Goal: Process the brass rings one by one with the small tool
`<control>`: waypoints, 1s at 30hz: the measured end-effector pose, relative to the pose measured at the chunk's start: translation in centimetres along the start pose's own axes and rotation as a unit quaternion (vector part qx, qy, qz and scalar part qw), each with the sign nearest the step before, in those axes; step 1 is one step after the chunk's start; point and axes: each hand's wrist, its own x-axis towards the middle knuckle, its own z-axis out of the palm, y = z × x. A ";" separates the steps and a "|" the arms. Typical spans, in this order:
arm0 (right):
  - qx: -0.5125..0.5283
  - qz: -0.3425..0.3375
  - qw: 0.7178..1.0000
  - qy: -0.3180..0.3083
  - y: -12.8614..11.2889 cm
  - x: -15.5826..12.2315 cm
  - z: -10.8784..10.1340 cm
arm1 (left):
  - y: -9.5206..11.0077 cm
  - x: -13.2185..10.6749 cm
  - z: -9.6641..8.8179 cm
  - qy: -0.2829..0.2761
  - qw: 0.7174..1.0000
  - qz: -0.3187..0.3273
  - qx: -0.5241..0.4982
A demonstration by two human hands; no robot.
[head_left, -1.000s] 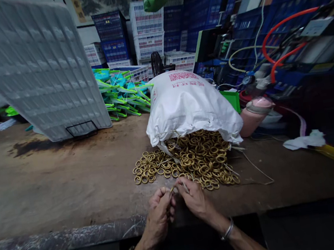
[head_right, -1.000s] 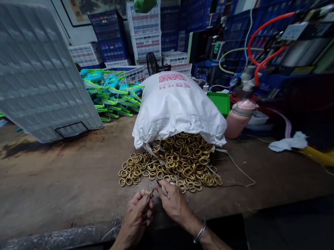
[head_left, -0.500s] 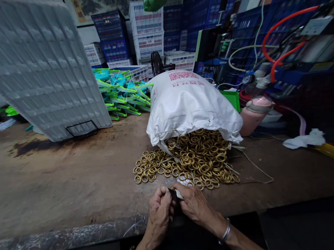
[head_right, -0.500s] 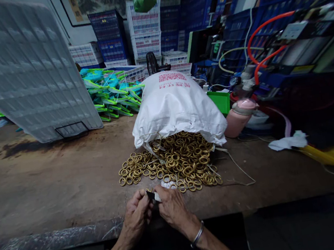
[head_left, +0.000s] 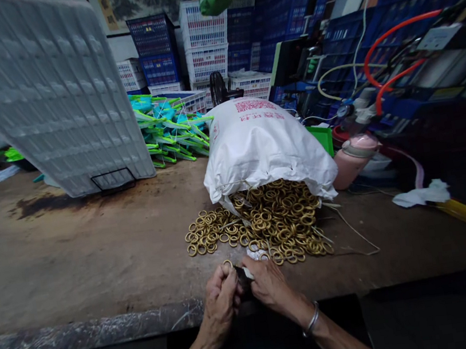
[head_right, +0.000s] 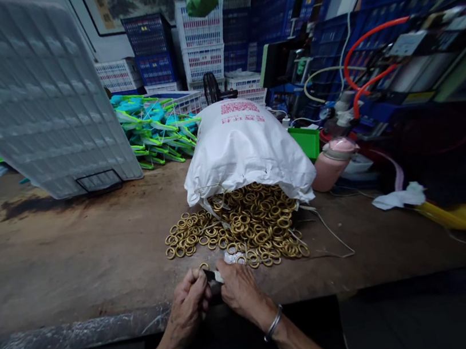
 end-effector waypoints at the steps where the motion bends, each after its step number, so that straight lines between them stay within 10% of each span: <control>1: -0.009 0.009 1.000 0.002 0.3 0.2 0.2 | 0.2 -0.6 -0.1 -0.016 1.000 0.006 -0.004; 5: -0.031 0.046 0.998 0.012 0.9 1.1 0.0 | 0.8 -2.4 -0.6 -0.105 0.992 0.003 -0.075; 14: 0.049 -0.007 0.998 0.037 -2.3 2.0 -0.6 | 0.1 -0.6 -4.1 0.001 0.954 -0.061 -0.292; 25: 0.029 -0.009 0.998 0.063 -1.7 1.8 1.5 | -0.7 0.9 -5.0 -0.001 0.902 -0.119 -0.416; 30: 0.176 0.027 0.981 0.070 -1.5 1.9 1.0 | -0.6 1.1 -3.6 0.027 0.946 -0.084 -0.312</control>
